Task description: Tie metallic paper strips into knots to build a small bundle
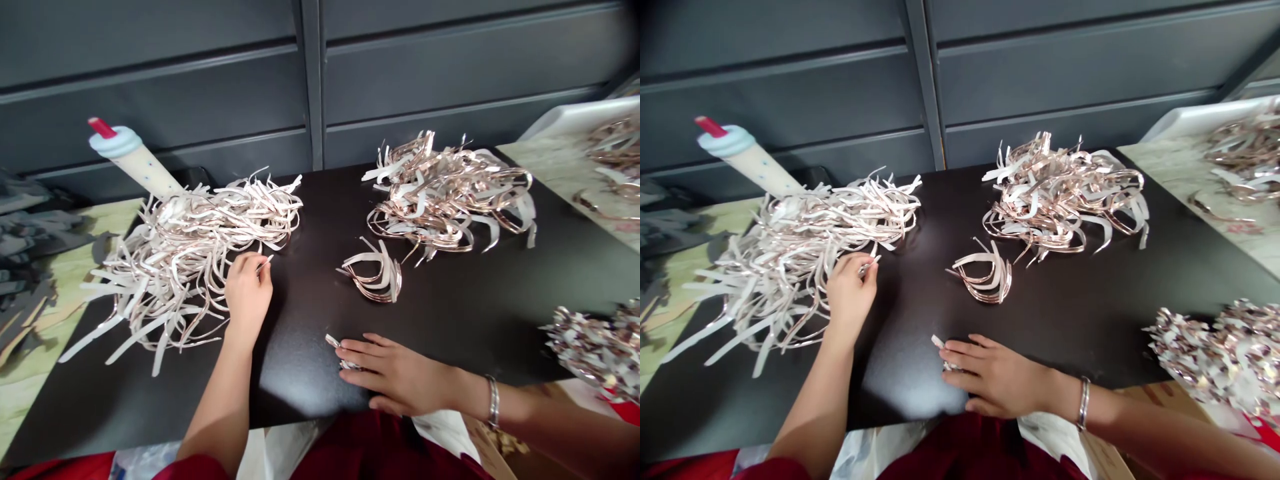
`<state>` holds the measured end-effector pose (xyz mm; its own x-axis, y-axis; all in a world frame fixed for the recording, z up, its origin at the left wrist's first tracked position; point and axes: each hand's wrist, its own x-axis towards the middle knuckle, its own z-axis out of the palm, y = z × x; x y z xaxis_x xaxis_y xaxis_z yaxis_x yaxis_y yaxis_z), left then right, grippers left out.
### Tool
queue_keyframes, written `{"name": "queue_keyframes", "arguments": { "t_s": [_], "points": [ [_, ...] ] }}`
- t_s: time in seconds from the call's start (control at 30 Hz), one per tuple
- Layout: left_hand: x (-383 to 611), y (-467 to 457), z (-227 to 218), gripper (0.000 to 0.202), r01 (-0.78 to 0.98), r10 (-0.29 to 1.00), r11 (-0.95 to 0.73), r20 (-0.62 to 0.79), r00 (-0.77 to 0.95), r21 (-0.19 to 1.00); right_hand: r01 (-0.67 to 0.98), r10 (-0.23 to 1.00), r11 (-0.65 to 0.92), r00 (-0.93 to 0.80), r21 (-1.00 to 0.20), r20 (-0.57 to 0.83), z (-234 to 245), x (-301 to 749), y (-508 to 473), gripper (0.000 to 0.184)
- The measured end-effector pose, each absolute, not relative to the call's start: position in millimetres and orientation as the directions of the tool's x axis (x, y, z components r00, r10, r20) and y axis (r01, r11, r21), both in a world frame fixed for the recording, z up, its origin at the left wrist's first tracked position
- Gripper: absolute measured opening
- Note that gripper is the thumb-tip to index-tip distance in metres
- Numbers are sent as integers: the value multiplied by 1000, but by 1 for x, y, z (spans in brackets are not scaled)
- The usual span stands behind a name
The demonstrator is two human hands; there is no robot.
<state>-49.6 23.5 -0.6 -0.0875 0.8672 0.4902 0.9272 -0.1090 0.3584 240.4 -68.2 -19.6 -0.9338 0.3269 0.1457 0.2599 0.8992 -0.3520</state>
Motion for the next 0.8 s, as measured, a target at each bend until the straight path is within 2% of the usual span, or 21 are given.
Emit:
{"name": "queue_keyframes", "arguments": {
  "t_s": [0.1,0.17,0.27,0.33,0.4,0.53,0.7,0.8],
  "points": [
    [-55,24,-3,15,956,887,-26,447,-113,293,236,346,906,-890,-350,297,-20,252,-70,33],
    [-58,25,-5,17,969,900,16,420,-121,245,275,413,896,-805,-348,427,-19,258,-62,31],
    [-58,25,-8,23,981,911,30,398,-105,190,530,612,787,-607,-316,507,-15,259,-37,21],
    [-54,25,-10,29,982,906,0,416,-79,187,710,731,651,-492,-269,473,-12,254,-16,14],
    [-47,23,-11,30,976,896,-68,442,-31,206,808,800,559,-465,-187,379,-12,246,1,18],
    [-33,19,-16,24,935,891,-229,444,91,269,846,840,523,-490,-104,231,-16,229,16,19],
    [-16,12,-19,17,850,897,-350,401,185,392,814,839,542,-507,-209,198,-21,206,15,24],
    [-6,7,-20,17,791,903,-396,356,242,466,709,816,574,-534,-409,219,-19,193,18,19]
  ]
}}
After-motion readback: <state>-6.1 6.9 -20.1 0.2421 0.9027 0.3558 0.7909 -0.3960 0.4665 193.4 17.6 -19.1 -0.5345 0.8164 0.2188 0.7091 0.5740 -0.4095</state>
